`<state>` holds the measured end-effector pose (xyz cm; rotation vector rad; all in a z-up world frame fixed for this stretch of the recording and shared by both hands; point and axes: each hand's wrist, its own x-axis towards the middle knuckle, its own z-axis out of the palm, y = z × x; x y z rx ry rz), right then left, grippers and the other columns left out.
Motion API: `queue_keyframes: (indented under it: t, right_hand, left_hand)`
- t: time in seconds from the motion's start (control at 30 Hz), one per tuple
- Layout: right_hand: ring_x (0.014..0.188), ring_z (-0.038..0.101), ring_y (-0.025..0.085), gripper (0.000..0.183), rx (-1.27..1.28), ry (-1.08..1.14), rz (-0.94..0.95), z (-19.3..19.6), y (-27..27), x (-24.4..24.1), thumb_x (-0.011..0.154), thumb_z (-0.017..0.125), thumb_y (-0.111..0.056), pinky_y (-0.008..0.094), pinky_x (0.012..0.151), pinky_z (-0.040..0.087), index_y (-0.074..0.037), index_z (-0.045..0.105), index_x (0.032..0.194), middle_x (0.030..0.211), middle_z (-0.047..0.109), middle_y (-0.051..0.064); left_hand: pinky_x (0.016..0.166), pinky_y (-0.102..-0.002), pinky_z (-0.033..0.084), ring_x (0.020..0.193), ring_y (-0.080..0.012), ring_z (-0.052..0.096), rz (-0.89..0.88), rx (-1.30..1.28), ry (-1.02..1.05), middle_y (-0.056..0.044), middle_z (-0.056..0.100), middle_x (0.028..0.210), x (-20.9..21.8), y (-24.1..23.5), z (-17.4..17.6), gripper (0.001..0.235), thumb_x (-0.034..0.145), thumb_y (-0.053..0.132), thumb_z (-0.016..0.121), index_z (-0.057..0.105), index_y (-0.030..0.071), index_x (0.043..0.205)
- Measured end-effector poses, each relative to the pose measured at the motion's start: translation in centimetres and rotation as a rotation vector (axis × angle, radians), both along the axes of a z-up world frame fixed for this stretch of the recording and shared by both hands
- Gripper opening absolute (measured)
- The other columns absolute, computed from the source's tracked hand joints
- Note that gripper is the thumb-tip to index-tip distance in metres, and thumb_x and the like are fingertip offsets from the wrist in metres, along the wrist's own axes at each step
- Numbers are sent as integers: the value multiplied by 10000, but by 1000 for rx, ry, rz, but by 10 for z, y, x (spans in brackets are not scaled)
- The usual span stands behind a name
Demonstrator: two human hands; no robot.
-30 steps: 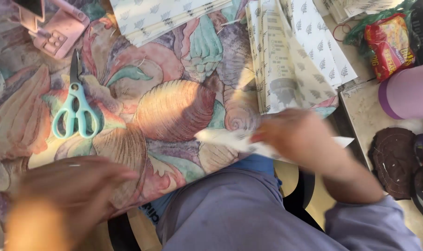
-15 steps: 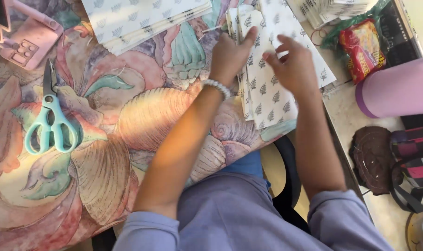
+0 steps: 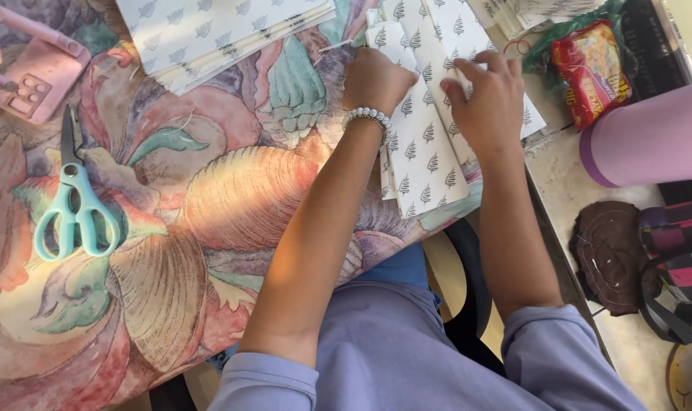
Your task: Folding printed paper sheets into specific shapes on a table
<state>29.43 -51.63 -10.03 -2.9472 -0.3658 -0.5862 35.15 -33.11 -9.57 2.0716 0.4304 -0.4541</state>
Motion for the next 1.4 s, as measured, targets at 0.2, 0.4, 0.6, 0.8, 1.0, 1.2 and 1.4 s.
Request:
queue_keyframes:
  t: [0.2, 0.4, 0.6, 0.8, 1.0, 1.2, 1.4]
  right_hand:
    - [1427, 348, 495, 668, 393, 461, -344, 26, -20, 18, 1076, 607, -164, 635, 1131, 311, -22, 215, 1598, 1556, 380, 298]
    - [564, 332, 105, 764, 495, 420, -320, 31, -25, 12, 1115, 378, -588, 328, 626, 367, -14, 364, 1619, 637, 382, -48]
    - [1442, 427, 363, 932, 507, 465, -282, 29, -21, 22, 970, 857, -257, 495, 1034, 447, -56, 204, 1604, 1542, 473, 265]
    - [1606, 360, 390, 667, 817, 10, 515, 63, 22, -21, 1151, 510, -444, 536, 1380, 338, -95, 233, 1647, 1680, 352, 203]
    - [1117, 596, 204, 458, 1052, 20, 455, 39, 131, -86, 955, 656, -14, 335, 940, 537, -9, 440, 1359, 1238, 590, 149]
    - [1499, 461, 244, 545, 1423, -75, 562, -11, 148, -84, 1087, 480, -94, 468, 1317, 405, -113, 352, 1617, 1594, 479, 111]
    - [1245, 638, 254, 596, 1572, -64, 560, 43, 167, -87, 998, 685, -407, 377, 1043, 564, -7, 518, 1408, 1339, 642, 142]
  left_hand:
    - [891, -499, 582, 1156, -280, 682, 32, 5, 151, -58, 643, 1306, 4, -4, 21, 745, 757, 224, 803, 452, 61, 1395]
    - [518, -349, 467, 670, -198, 635, -28, 48, 2, -33, 668, 802, 7, -9, -3, 168, 820, 71, 542, 644, 99, 950]
    - [817, -291, 739, 1062, -257, 785, 118, -577, -213, -110, 767, 1093, -29, 36, 21, 317, 823, -20, 763, 671, 29, 1123]
    - [1135, -433, 519, 1307, -292, 637, -35, -795, -696, -138, 670, 1358, -97, 113, 72, 606, 866, 229, 823, 527, 52, 1364]
    - [792, -310, 497, 913, -164, 554, -188, -600, -1056, -26, 526, 1013, -148, 107, 107, 432, 867, 138, 696, 424, 92, 1200]
    - [1234, -450, 547, 1426, -285, 560, -139, -549, -1141, -105, 506, 1480, -153, 94, 61, 731, 920, 293, 698, 352, 131, 1543]
    - [977, -381, 597, 1155, -256, 639, -7, -337, -1097, -90, 579, 1267, -160, 83, 81, 775, 838, 527, 725, 418, 99, 1407]
